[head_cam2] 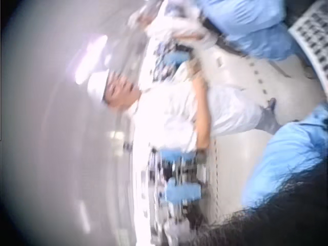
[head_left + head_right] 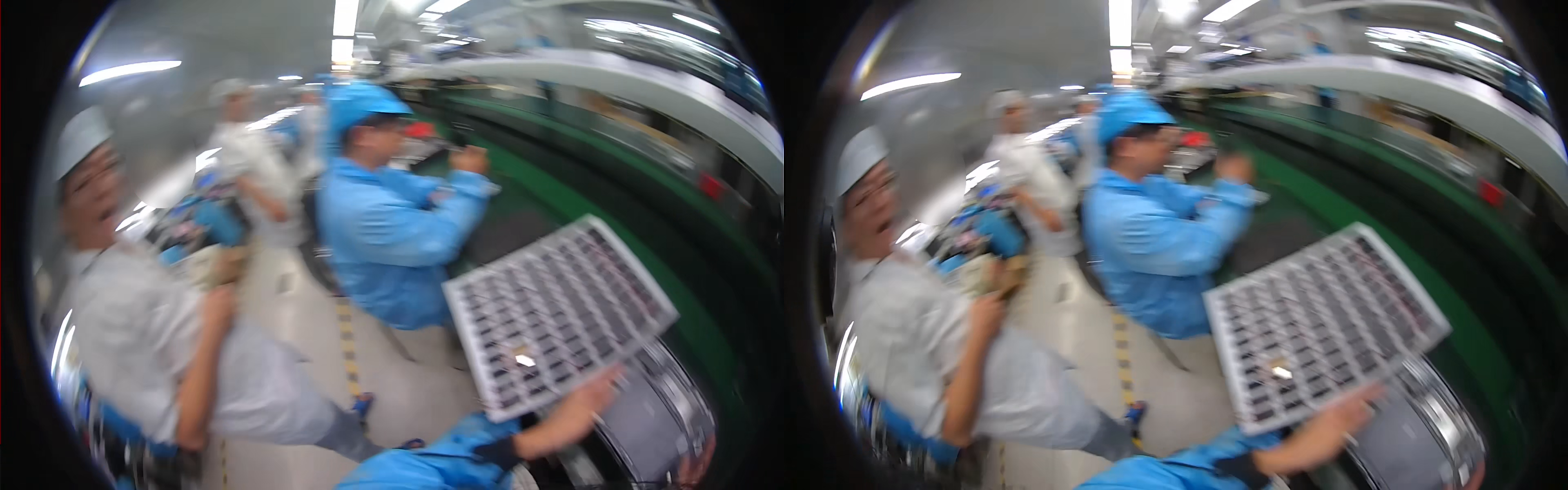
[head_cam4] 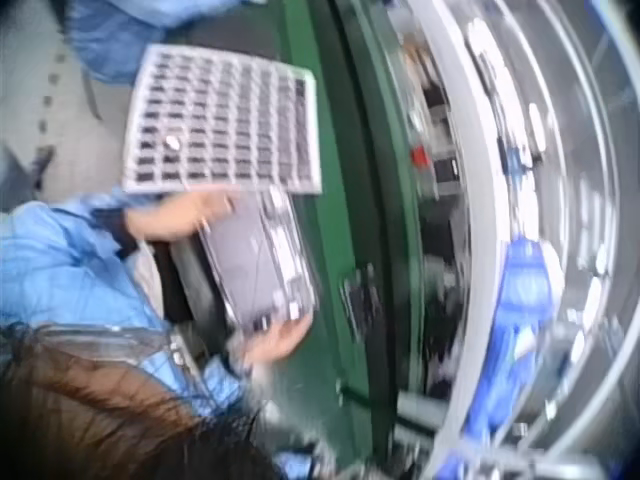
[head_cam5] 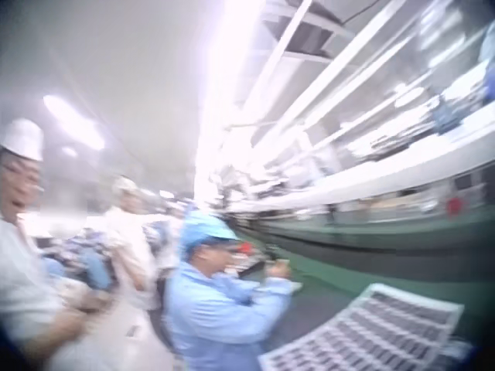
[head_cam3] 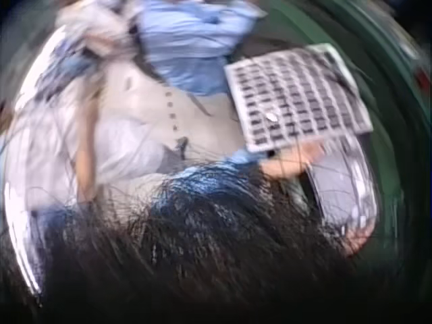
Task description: Assembling internal components of a tablet device by connecting cables and boards.
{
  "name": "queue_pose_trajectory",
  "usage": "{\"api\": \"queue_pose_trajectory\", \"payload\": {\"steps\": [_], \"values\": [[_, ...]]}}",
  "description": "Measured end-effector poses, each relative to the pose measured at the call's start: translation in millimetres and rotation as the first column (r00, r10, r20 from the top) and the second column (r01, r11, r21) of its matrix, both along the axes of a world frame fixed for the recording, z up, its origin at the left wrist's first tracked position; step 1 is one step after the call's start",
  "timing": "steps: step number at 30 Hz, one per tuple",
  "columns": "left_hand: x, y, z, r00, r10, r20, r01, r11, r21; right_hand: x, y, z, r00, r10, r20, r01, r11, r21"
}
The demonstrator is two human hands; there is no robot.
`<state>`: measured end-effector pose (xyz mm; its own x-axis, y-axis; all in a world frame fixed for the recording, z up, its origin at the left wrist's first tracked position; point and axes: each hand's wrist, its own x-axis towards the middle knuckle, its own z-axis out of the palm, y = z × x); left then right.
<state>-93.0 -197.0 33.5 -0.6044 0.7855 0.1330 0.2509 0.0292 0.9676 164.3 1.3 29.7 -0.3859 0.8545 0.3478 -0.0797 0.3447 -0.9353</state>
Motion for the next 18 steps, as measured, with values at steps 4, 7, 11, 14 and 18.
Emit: {"api": "queue_pose_trajectory", "payload": {"steps": [4, 7, 11, 14, 18], "values": [[-53.2, -76.1, 62.0, 0.918, 0.102, 0.384, -0.213, 0.942, 0.259, -85.9, -93.3, 88.6, 0.963, 0.038, -0.267, -0.114, 0.955, -0.275], [-87.8, -109.4, 81.3, 0.860, 0.015, 0.510, -0.226, 0.907, 0.355, -106.9, -111.7, 113.2, 0.912, 0.195, -0.360, -0.340, 0.851, -0.399], [-99.6, -136.8, 92.0, 0.839, 0.063, 0.540, -0.283, 0.898, 0.336, -121.8, -123.0, 140.9, 0.903, 0.340, -0.262, -0.428, 0.763, -0.484], [-102.8, -148.6, 88.3, 0.834, 0.084, 0.546, -0.307, 0.892, 0.332, -128.7, -128.2, 144.1, 0.898, 0.371, -0.235, -0.439, 0.763, -0.474], [-95.4, -151.3, 85.2, 0.829, 0.146, 0.541, -0.360, 0.878, 0.315, -128.2, -126.4, 146.5, 0.884, 0.406, -0.231, -0.467, 0.747, -0.474]]}}
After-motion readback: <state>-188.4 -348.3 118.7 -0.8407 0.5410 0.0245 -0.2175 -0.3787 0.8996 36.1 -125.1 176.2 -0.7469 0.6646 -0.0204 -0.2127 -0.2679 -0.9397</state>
